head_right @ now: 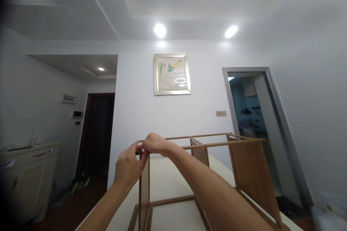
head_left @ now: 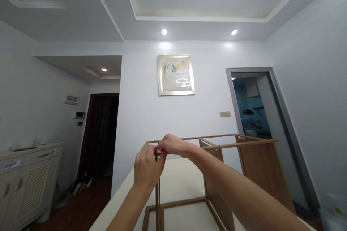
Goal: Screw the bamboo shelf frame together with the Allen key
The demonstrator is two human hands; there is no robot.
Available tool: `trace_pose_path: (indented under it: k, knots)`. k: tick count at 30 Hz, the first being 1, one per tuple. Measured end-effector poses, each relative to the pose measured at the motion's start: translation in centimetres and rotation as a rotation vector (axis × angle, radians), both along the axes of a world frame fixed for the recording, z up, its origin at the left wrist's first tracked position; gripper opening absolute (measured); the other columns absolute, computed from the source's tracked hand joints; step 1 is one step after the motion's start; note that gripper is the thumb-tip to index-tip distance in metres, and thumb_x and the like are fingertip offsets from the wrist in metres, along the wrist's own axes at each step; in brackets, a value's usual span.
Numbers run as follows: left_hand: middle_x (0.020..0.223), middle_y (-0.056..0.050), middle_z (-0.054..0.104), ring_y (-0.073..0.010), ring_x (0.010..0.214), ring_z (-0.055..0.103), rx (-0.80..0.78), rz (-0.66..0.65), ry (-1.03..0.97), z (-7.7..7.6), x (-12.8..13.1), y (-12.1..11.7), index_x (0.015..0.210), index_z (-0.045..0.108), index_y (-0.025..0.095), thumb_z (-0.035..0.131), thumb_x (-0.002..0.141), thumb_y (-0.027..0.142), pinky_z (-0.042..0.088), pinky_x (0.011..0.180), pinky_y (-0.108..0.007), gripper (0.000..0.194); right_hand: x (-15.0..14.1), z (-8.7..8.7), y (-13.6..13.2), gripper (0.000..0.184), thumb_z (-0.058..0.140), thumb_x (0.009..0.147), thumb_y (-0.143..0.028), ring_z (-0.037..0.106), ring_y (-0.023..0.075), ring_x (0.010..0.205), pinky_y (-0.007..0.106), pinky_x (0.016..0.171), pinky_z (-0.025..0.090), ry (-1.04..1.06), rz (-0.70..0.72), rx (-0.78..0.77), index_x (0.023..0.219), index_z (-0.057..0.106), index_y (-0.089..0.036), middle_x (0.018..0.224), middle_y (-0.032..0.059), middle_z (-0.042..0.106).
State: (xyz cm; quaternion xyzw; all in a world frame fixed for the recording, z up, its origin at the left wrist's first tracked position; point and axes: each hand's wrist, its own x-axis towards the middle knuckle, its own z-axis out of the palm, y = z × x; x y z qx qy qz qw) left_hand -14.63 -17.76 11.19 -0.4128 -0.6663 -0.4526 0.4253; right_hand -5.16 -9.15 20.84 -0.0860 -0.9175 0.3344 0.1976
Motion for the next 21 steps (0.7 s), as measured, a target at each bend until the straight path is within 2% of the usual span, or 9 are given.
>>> trace_pose_path:
  k: [4,7,10,16,21]
  knots:
    - [0.084,-0.006,0.072,-0.0270,0.080,0.064,-0.021,-0.017,-0.080,0.4,0.0,-0.3,0.085,0.062,0.023,0.046,0.091,0.046,0.044,0.080,-0.040,0.029,0.4,0.2,-0.4,0.021,0.054,0.074,-0.022,0.039,0.0102,0.056,0.024,0.053,0.032,0.002,-0.007,-0.019,0.055,0.047,-0.017,0.055,-0.0027,0.041]
    - [0.085,-0.005,0.073,-0.0252,0.082,0.065,-0.067,-0.079,-0.142,0.8,-0.7,-1.1,0.084,0.065,0.024,0.038,0.094,0.043,0.045,0.078,-0.037,0.035,0.7,0.1,-0.3,0.026,0.053,0.083,-0.033,0.044,0.0108,0.059,0.023,0.055,0.034,0.017,-0.039,-0.001,0.064,0.057,-0.016,0.060,-0.0014,0.049]
    - [0.086,-0.005,0.075,-0.0240,0.085,0.068,-0.115,-0.165,-0.220,1.4,-1.6,-1.9,0.087,0.069,0.024,0.033,0.095,0.042,0.047,0.078,-0.033,0.041,0.8,-0.1,0.4,0.030,0.055,0.085,-0.039,0.046,0.0120,0.061,0.024,0.058,0.035,0.040,-0.105,0.050,0.067,0.062,-0.015,0.061,-0.0005,0.052]
    - [0.100,-0.004,0.076,-0.0228,0.097,0.068,-0.189,-0.311,-0.327,2.3,-3.1,-2.8,0.099,0.072,0.023,0.036,0.093,0.047,0.048,0.088,-0.033,0.044,1.2,-1.1,2.1,0.031,0.058,0.085,-0.033,0.042,0.0123,0.057,0.026,0.056,0.032,0.042,-0.203,0.156,0.059,0.060,-0.017,0.053,-0.0014,0.046]
    - [0.100,-0.005,0.076,-0.0247,0.097,0.067,-0.250,-0.384,-0.369,2.9,-4.6,-2.7,0.098,0.073,0.021,0.041,0.089,0.049,0.047,0.092,-0.037,0.043,1.5,-1.8,2.9,0.021,0.060,0.083,-0.030,0.047,0.0122,0.058,0.025,0.055,0.034,0.028,-0.207,0.187,0.072,0.071,-0.016,0.059,-0.0004,0.053]
